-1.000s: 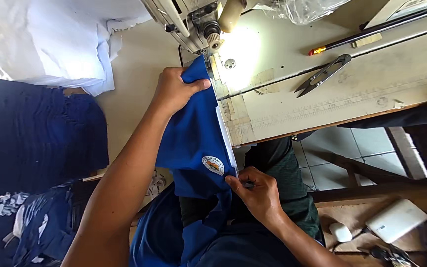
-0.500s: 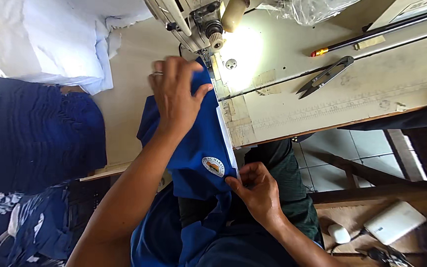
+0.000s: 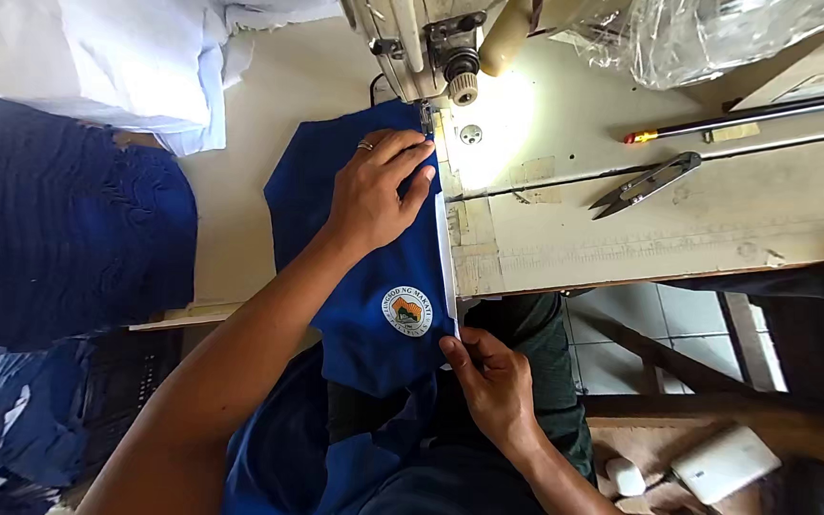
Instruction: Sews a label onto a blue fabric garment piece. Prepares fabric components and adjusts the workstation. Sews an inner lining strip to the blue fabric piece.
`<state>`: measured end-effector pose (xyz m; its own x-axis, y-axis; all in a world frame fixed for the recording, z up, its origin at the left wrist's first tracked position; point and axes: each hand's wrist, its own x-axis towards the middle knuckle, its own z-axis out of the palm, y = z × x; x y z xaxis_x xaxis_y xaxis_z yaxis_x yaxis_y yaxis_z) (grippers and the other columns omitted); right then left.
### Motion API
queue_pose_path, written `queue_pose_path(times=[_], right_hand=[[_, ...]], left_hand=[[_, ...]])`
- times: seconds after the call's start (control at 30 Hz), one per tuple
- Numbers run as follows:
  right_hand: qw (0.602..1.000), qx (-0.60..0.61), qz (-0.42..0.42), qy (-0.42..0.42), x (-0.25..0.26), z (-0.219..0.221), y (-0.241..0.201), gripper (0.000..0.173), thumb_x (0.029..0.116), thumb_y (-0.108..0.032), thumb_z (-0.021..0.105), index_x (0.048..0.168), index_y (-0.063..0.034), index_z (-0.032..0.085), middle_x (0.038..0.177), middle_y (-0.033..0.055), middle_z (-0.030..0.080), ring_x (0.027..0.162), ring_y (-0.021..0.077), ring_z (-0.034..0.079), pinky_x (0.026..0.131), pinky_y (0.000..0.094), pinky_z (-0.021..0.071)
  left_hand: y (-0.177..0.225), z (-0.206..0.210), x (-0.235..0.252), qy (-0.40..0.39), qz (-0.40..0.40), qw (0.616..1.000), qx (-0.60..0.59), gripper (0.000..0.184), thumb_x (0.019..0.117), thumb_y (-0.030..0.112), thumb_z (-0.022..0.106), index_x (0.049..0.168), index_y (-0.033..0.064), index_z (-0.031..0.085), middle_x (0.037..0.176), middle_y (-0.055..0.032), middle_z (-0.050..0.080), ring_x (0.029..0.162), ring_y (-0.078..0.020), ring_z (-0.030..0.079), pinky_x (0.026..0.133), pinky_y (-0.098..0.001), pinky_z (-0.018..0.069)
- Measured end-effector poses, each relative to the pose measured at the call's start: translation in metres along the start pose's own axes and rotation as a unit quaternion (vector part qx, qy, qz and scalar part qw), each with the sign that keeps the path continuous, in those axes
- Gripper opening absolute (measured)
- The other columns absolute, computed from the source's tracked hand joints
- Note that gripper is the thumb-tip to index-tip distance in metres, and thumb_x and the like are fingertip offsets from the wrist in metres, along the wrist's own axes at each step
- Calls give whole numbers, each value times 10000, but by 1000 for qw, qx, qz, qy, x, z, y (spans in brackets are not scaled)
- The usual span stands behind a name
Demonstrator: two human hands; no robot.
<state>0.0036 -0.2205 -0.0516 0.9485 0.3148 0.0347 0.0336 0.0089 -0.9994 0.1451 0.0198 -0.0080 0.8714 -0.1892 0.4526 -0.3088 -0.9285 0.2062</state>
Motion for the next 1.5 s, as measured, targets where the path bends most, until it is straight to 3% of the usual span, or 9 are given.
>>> queue_pose_path(times=[0.53,0.73,1.27,1.33,1.43,1.5], right_hand=[[1000,14,2,-4,10,3,-1,163,996,-105,666,1051,35,728,904,47,762,796,67,729,745,227,631],[999,30,11,-7,9,3,0,160,992,-88,668,1054,50,720,912,63,763,802,83,735,747,240,636],[1000,4,6,7,17,4,2,163,991,-117,680,1061,21,730,885,39,765,766,65,729,724,233,633],[999,-42,16,-7,17,-3,1,207,990,-186,691,1092,-12,740,912,28,764,782,60,726,732,236,630],[980,-197,4,-26,21,-30,-11,306,995,-341,664,1147,-94,762,1001,25,757,908,104,713,830,290,602],[963,-263,-63,-7,30,-55,-31,251,1001,-297,652,1084,-98,781,991,30,764,936,121,719,858,310,601]], left_hand=[[-7,2,5,19,0,1000,-17,292,1052,266,559,1186,125,778,1281,-92,712,1276,-243,618,1076,-372,488],[-6,2,5,33,-1,999,-43,263,1038,236,583,1144,45,730,1259,-121,722,1278,-250,634,1099,-380,491],[-19,4,15,39,-2,996,-76,276,1015,275,632,1101,47,759,1268,-121,714,1279,-237,630,1097,-378,496],[-15,-5,15,-3,-12,997,-75,342,1042,322,589,1176,43,735,1343,-125,674,1330,-249,591,1131,-405,469],[7,-26,5,-59,-53,995,-66,439,1059,369,543,1344,56,658,1491,-115,569,1445,-292,467,1201,-487,376],[27,-40,-13,-17,-73,993,-89,407,1043,341,582,1319,57,677,1448,-111,606,1393,-278,527,1151,-497,437]])
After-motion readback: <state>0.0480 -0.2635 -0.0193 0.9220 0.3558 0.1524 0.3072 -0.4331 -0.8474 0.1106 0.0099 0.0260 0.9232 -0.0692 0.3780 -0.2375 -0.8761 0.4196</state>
